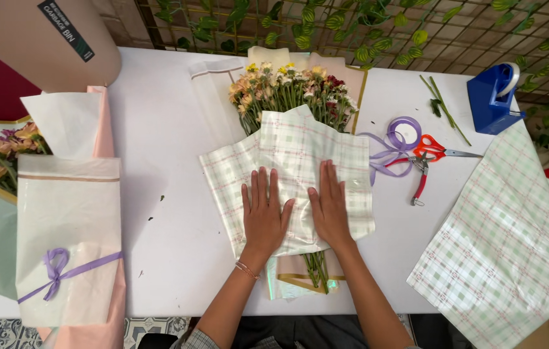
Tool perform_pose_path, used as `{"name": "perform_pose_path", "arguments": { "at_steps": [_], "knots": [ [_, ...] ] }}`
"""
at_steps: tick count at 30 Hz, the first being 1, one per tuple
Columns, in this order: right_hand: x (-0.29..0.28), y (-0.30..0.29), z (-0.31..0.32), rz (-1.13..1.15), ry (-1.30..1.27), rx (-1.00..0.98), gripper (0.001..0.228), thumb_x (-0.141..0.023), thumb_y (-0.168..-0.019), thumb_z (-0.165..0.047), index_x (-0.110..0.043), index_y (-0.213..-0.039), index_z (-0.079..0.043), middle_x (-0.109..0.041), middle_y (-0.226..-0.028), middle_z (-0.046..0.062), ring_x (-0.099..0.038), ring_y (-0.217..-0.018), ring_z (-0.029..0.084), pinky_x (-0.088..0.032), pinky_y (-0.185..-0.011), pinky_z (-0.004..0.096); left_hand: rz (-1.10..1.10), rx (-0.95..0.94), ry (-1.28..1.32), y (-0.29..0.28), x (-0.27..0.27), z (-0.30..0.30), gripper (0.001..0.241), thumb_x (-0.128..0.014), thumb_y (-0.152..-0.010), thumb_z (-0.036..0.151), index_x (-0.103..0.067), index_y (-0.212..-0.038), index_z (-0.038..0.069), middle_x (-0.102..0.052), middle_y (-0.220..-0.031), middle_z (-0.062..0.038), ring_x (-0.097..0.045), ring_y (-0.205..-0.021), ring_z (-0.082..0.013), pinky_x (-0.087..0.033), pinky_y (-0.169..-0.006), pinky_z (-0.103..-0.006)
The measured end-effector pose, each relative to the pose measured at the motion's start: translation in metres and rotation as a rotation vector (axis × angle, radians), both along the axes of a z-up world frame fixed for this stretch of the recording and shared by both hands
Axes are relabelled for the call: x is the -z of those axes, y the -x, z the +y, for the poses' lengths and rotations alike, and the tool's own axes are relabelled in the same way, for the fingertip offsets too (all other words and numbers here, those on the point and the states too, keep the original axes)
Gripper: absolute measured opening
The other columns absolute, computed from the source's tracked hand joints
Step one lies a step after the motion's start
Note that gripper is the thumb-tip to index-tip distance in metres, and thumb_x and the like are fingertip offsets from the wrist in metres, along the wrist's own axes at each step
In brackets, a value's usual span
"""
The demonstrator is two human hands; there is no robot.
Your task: The person trims flower stems using shears, arranges the flowers on sheets of paper, and wraps them by folding the paper around the bouquet.
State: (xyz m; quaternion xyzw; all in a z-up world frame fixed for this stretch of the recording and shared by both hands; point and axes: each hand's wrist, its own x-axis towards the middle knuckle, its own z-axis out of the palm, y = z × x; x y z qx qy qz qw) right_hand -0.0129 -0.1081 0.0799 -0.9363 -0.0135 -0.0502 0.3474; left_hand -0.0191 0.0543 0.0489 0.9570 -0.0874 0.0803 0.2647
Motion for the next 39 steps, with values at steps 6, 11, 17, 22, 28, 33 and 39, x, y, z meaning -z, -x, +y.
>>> {"name": "perform_pose_path", "arguments": {
  "at_steps": [6, 11, 17, 22, 28, 33, 39],
  "knots": [
    [0.018, -0.007, -0.005, 0.070, -0.013, -0.035, 0.063, -0.031, -0.111, -0.036, -0.011, -0.165, -0.012, -0.008, -0.171, 0.016, -0.009, -0.158, 0.032, -0.003, -0.126, 0.051, -0.104, 0.022, -0.104, 0.000, 0.001, -0.001, 0.069, -0.024, -0.107, 0.054, -0.018, -0.164, 0.014, -0.020, -0.165, -0.021, -0.016, -0.154, -0.0382, -0.007, -0.125, -0.0495],
    [0.018, -0.007, -0.004, 0.107, 0.068, -0.034, 0.067, -0.030, -0.111, -0.040, -0.006, -0.165, -0.008, -0.004, -0.171, 0.019, -0.006, -0.158, 0.033, -0.002, -0.126, 0.053, -0.070, 0.038, -0.086, -0.001, -0.005, -0.009, 0.062, -0.032, -0.107, 0.043, -0.029, -0.160, 0.011, -0.028, -0.159, -0.025, -0.039, -0.133, -0.0378, -0.032, -0.112, -0.0476],
    [0.016, -0.003, -0.007, 0.070, -0.080, -0.021, 0.061, -0.017, -0.110, -0.037, -0.013, -0.165, -0.011, -0.008, -0.172, 0.016, -0.009, -0.158, 0.032, -0.001, -0.126, 0.051, -0.034, -0.006, 0.096, -0.004, -0.026, -0.019, 0.065, -0.041, -0.105, 0.047, -0.041, -0.147, -0.002, -0.040, -0.128, -0.024, -0.053, -0.112, -0.0386, -0.060, -0.084, -0.0473],
    [0.011, -0.001, -0.015, -0.079, -0.253, 0.069, 0.051, -0.032, -0.100, -0.008, -0.039, -0.151, -0.004, -0.034, -0.161, 0.023, -0.034, -0.148, 0.038, -0.021, -0.123, 0.050, 0.108, -0.104, 0.093, -0.016, -0.028, -0.037, 0.090, -0.044, -0.099, 0.063, -0.031, -0.151, -0.010, -0.044, -0.125, -0.030, -0.054, -0.113, -0.0416, -0.062, -0.076, -0.0499],
    [0.019, -0.006, -0.032, -0.135, -0.202, 0.078, 0.052, -0.051, -0.089, 0.015, -0.063, -0.135, -0.007, -0.058, -0.141, 0.018, -0.054, -0.133, 0.038, -0.043, -0.111, 0.049, 0.109, -0.124, -0.239, -0.023, -0.013, -0.068, 0.098, -0.050, -0.089, 0.073, -0.010, -0.164, 0.025, -0.043, -0.134, -0.043, -0.050, -0.122, -0.0566, -0.051, -0.098, -0.0521],
    [0.018, 0.000, -0.037, -0.117, -0.072, 0.116, 0.052, -0.061, -0.090, 0.008, -0.068, -0.134, -0.017, -0.061, -0.128, 0.009, -0.054, -0.125, 0.030, -0.047, -0.107, 0.043, 0.193, -0.133, -0.438, -0.022, -0.016, -0.080, 0.108, -0.059, -0.080, 0.074, -0.001, -0.163, 0.040, -0.036, -0.141, -0.045, -0.040, -0.130, -0.0592, -0.040, -0.105, -0.0583],
    [0.008, 0.031, -0.064, -0.191, 0.018, 0.426, 0.051, -0.084, -0.080, -0.008, -0.058, -0.124, -0.010, -0.053, -0.123, 0.009, -0.052, -0.117, 0.033, -0.043, -0.098, 0.051, 0.247, -0.130, -0.442, -0.023, -0.020, -0.082, 0.113, -0.062, -0.079, 0.073, 0.001, -0.164, 0.036, -0.035, -0.142, -0.043, -0.039, -0.132, -0.0571, -0.040, -0.107, -0.0579]
  ]
}}
